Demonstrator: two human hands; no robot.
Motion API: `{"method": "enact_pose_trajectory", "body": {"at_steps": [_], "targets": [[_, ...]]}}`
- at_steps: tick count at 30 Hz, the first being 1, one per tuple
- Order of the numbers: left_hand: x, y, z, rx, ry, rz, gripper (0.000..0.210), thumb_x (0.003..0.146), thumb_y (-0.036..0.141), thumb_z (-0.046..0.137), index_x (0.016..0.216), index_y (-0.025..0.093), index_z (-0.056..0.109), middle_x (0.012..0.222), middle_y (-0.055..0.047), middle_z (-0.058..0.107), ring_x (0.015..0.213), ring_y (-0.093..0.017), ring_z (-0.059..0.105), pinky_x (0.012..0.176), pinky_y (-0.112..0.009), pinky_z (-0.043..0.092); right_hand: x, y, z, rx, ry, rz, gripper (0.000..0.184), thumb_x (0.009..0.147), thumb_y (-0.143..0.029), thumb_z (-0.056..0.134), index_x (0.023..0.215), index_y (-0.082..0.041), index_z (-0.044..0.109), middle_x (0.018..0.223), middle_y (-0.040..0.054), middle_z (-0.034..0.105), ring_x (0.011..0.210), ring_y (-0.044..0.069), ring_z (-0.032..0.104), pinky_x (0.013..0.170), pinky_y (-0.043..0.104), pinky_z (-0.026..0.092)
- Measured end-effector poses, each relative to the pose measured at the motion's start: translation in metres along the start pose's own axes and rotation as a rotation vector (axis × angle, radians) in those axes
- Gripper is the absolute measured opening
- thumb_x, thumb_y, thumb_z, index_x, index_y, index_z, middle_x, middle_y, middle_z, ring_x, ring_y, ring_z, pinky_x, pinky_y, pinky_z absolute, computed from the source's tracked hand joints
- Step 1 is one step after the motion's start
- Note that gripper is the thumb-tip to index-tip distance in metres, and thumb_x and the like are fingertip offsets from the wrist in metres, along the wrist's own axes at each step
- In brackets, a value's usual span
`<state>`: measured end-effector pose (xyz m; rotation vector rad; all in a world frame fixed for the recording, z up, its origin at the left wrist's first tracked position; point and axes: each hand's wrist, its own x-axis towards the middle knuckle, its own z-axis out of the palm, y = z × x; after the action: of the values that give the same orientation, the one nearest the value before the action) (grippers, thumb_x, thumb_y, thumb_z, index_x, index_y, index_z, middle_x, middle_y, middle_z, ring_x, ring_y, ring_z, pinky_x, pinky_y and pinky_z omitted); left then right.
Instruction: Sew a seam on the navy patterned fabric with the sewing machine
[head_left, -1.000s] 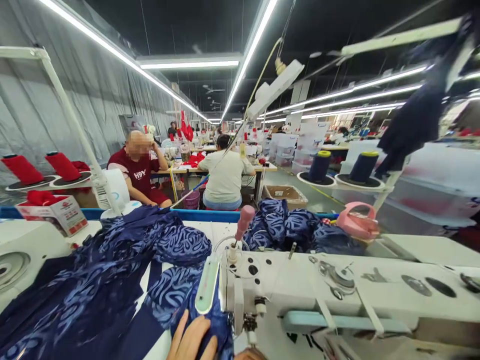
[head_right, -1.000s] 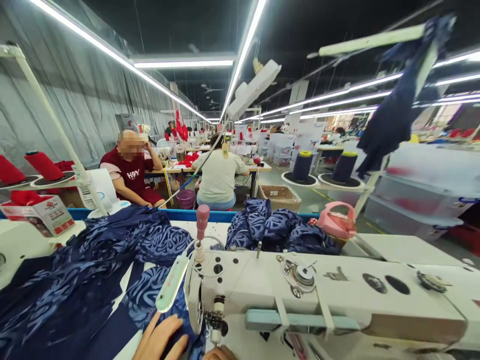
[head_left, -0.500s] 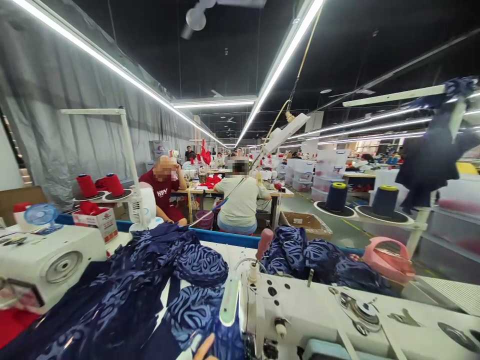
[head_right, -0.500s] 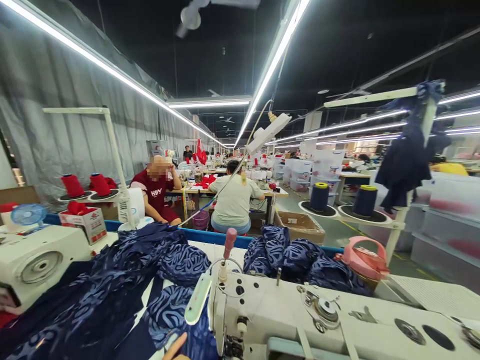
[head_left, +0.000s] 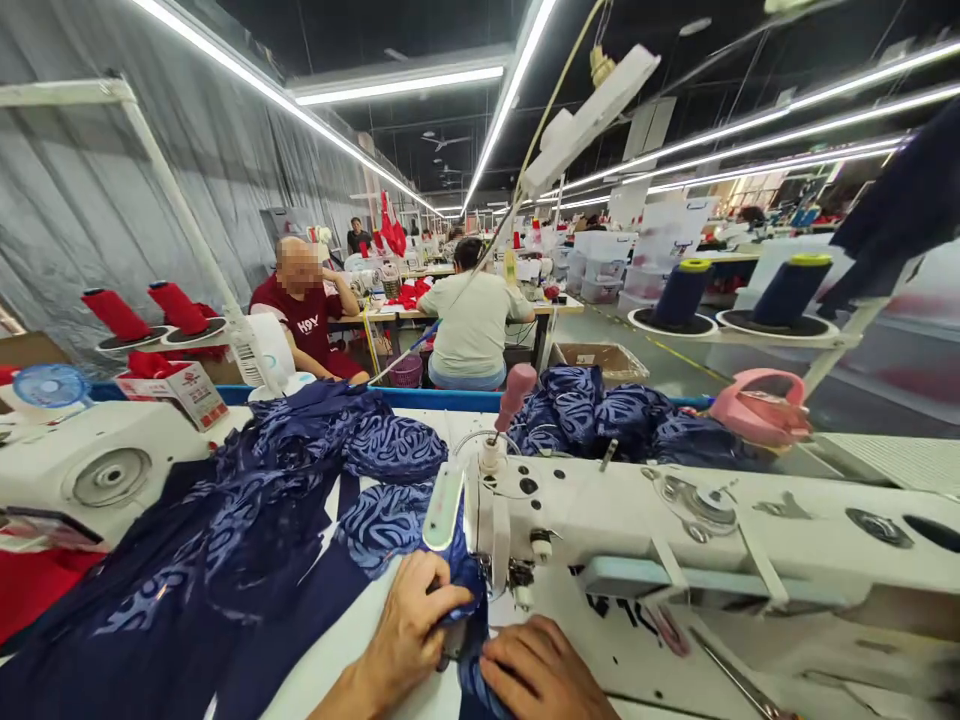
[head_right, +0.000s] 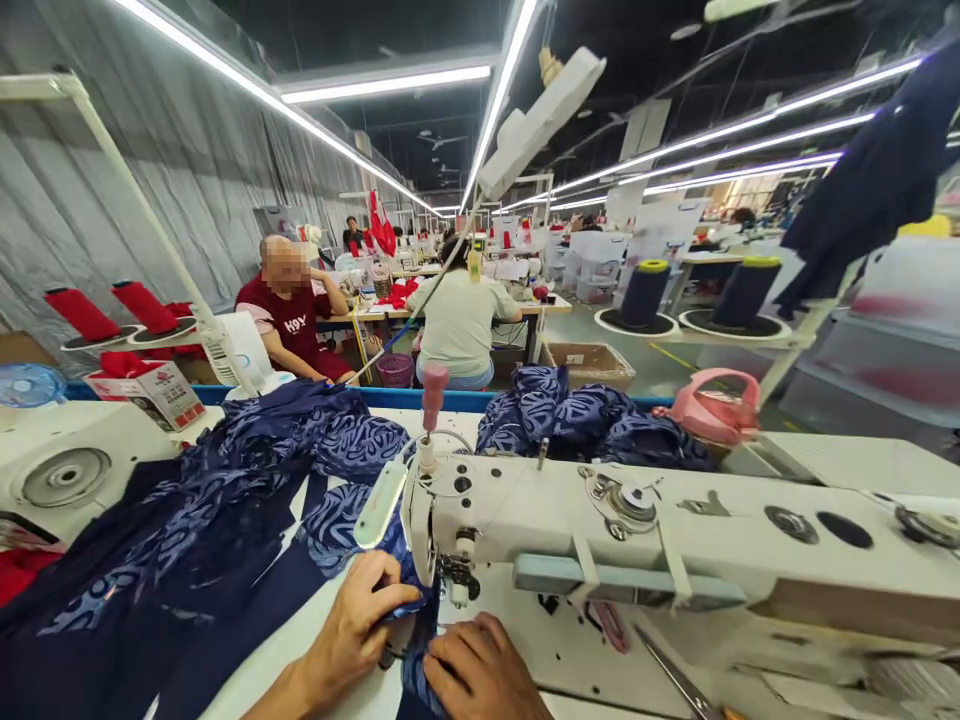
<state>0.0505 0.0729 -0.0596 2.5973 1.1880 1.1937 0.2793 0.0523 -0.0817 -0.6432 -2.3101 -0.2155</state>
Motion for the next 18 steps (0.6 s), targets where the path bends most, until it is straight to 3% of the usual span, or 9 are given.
{"method": "enact_pose_trajectory", "body": {"at_steps": [2, 6, 10, 13, 16, 18], "targets": [[0.006, 0.003, -0.005, 0.004, -0.044, 0.073, 0.046, 0.074, 0.000, 0.042, 0.106, 0.022, 0.066, 0.093, -0.005, 0.062, 0.090, -0.019, 0.058, 0.084, -0.037, 0.047, 0.001, -0.001, -0.002, 0.035, -0.040, 0.021, 0.026, 0.108, -0.024, 0.039, 0.109, -0.021, 0.065, 0.096, 0.0038, 0.069, 0.093, 0.018, 0.060, 0.089, 0.035, 0.041], [0.014, 0.012, -0.007, 0.119, -0.053, 0.209, 0.040, 0.083, -0.001, 0.040, 0.103, 0.021, 0.066, 0.076, 0.001, 0.059, 0.073, -0.015, 0.052, 0.098, -0.045, 0.042, 0.007, -0.004, -0.011, 0.077, -0.042, 0.059, 0.030, 0.109, -0.021, 0.035, 0.105, -0.020, 0.065, 0.095, 0.0020, 0.068, 0.094, 0.017, 0.059, 0.094, 0.034, 0.037], [0.011, 0.017, 0.000, 0.176, -0.027, 0.197, 0.032, 0.093, 0.006, 0.040, 0.099, 0.023, 0.067, 0.076, 0.001, 0.059, 0.073, -0.016, 0.052, 0.098, -0.043, 0.040, 0.012, -0.005, -0.011, 0.043, 0.012, 0.047, 0.034, 0.109, -0.016, 0.033, 0.098, -0.021, 0.064, 0.090, -0.0010, 0.067, 0.086, 0.015, 0.058, 0.091, 0.033, 0.037], [0.005, 0.014, 0.006, 0.155, -0.002, 0.213, 0.028, 0.099, 0.014, 0.041, 0.099, 0.022, 0.067, 0.088, -0.001, 0.065, 0.089, -0.017, 0.059, 0.111, -0.045, 0.031, 0.015, -0.005, -0.008, 0.008, 0.088, 0.041, 0.036, 0.109, -0.015, 0.032, 0.093, -0.021, 0.064, 0.084, -0.0028, 0.067, 0.080, 0.014, 0.057, 0.089, 0.032, 0.037], [0.004, 0.011, 0.008, 0.145, 0.014, 0.198, 0.026, 0.101, 0.018, 0.042, 0.106, 0.023, 0.067, 0.090, 0.001, 0.068, 0.095, -0.017, 0.061, 0.120, -0.049, 0.018, 0.017, -0.005, -0.006, -0.004, 0.107, 0.067, 0.036, 0.109, -0.015, 0.034, 0.092, -0.021, 0.065, 0.084, -0.0038, 0.068, 0.081, 0.013, 0.058, 0.093, 0.033, 0.035], [0.006, 0.011, 0.008, 0.168, -0.001, 0.154, 0.024, 0.100, 0.019, 0.045, 0.108, 0.024, 0.067, 0.090, 0.000, 0.069, 0.092, -0.017, 0.061, 0.119, -0.050, 0.021, 0.019, -0.005, -0.006, -0.009, 0.126, 0.073, 0.035, 0.109, -0.015, 0.036, 0.091, -0.021, 0.065, 0.086, -0.0046, 0.069, 0.081, 0.013, 0.058, 0.094, 0.033, 0.034]]}}
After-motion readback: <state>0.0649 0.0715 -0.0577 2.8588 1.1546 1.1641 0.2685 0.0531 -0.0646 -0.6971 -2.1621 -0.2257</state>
